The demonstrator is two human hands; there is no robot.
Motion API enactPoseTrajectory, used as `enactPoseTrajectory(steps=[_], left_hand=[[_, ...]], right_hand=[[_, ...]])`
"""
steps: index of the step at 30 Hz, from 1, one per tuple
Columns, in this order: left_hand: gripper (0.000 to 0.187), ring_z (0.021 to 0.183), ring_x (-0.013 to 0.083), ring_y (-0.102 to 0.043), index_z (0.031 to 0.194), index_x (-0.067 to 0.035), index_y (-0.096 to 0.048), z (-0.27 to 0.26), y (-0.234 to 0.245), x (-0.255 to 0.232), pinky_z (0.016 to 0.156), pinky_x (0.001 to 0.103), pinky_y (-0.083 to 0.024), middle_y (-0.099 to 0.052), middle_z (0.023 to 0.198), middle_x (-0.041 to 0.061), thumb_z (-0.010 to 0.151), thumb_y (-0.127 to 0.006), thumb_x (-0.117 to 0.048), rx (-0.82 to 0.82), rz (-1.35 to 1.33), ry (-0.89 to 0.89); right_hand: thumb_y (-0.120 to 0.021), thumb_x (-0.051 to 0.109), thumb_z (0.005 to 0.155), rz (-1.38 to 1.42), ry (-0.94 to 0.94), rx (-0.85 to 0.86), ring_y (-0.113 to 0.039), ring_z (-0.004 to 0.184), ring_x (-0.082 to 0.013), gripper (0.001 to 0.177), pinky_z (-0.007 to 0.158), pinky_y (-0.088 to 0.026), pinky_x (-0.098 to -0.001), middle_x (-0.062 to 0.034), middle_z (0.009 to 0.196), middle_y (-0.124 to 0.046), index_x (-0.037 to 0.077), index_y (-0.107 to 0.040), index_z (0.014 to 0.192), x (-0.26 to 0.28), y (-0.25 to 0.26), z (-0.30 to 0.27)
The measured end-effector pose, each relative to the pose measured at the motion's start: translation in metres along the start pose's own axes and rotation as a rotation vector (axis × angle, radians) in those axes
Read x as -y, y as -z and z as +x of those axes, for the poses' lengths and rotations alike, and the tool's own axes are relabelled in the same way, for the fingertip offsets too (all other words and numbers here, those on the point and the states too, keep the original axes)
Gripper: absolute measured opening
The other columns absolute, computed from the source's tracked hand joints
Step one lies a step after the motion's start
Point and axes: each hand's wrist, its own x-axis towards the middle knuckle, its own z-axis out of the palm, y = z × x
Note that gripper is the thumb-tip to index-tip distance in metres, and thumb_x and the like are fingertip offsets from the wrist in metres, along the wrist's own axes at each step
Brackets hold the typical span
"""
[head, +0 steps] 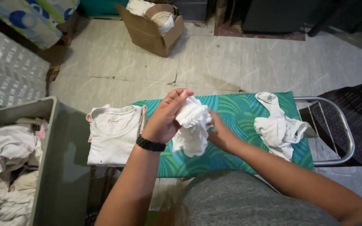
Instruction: The person folds several pieces of clothing, including a white t-shirt, a pink patterned top, and white socks, on a green patterned ironing board. Each item is smoothed, folded into a compact rectangle, and stacked on the board.
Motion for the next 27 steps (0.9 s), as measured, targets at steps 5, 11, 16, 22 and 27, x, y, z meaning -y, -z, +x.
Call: enactPoseTrajectory(steps=[5,11,16,22,27], left_hand=[[0.05,0.104,0.0199,-0.068,0.135,-0.009,-0.049,-0.009,-0.004,-0.01,0.09,0.036,-0.058,-0.065,0.116,0.009,0.093,-0.074,-0.017,0.137,0.032,0.035],[0.084,0.12,0.017,-0.06,0.149,-0.009,-0.04,-0.023,-0.016,-0.024,0.103,0.033,-0.054,-0.055,0.13,0.006,0.075,-0.076,0.011,0.318,0.352,0.033],[0.037,0.111,0.0141,-0.065,0.129,-0.002,-0.065,-0.014,0.03,-0.009,0.094,0.027,-0.053,-0.069,0.123,0.009,0.092,-0.061,0.0,0.048,0.886,-0.141],[0.02,0.107,0.0139,-0.061,0.118,0.001,-0.071,-0.004,0.059,0.001,0.091,0.028,-0.051,-0.064,0.117,0.009,0.101,-0.065,-0.007,-0.173,1.277,-0.569],[0.024,0.096,0.0068,-0.063,0.119,0.0,-0.068,0.003,0.044,-0.01,0.085,0.024,-0.052,-0.071,0.106,0.0,0.103,-0.06,-0.017,-0.195,0.768,-0.316]], right_hand=[[-0.061,0.018,0.096,0.266,-0.063,0.25,-0.059,0.124,-0.0149,0.075,0.097,-0.053,-0.0324,-0.0089,0.149,-0.052,0.02,-0.021,0.161,0.041,0.001,-0.01],[-0.059,0.012,0.096,0.423,-0.118,-0.173,-0.07,0.093,-0.0179,0.039,0.081,-0.058,-0.0326,-0.0111,0.111,-0.075,0.003,-0.066,0.133,-0.028,0.021,0.014],[-0.063,0.011,0.096,0.402,-0.122,-0.271,-0.067,0.086,-0.0119,0.03,0.073,-0.055,-0.0275,-0.0045,0.103,-0.074,0.008,-0.073,0.124,-0.016,0.072,0.01],[-0.068,0.01,0.096,0.069,-0.007,-0.302,-0.066,0.085,-0.0146,0.033,0.077,-0.054,-0.0293,-0.008,0.101,-0.075,0.007,-0.076,0.128,-0.006,0.118,0.0],[-0.07,0.007,0.088,-0.219,0.117,-0.224,-0.069,0.096,-0.0165,0.034,0.085,-0.054,-0.0304,-0.0054,0.113,-0.073,0.009,-0.073,0.122,0.075,0.138,-0.036]])
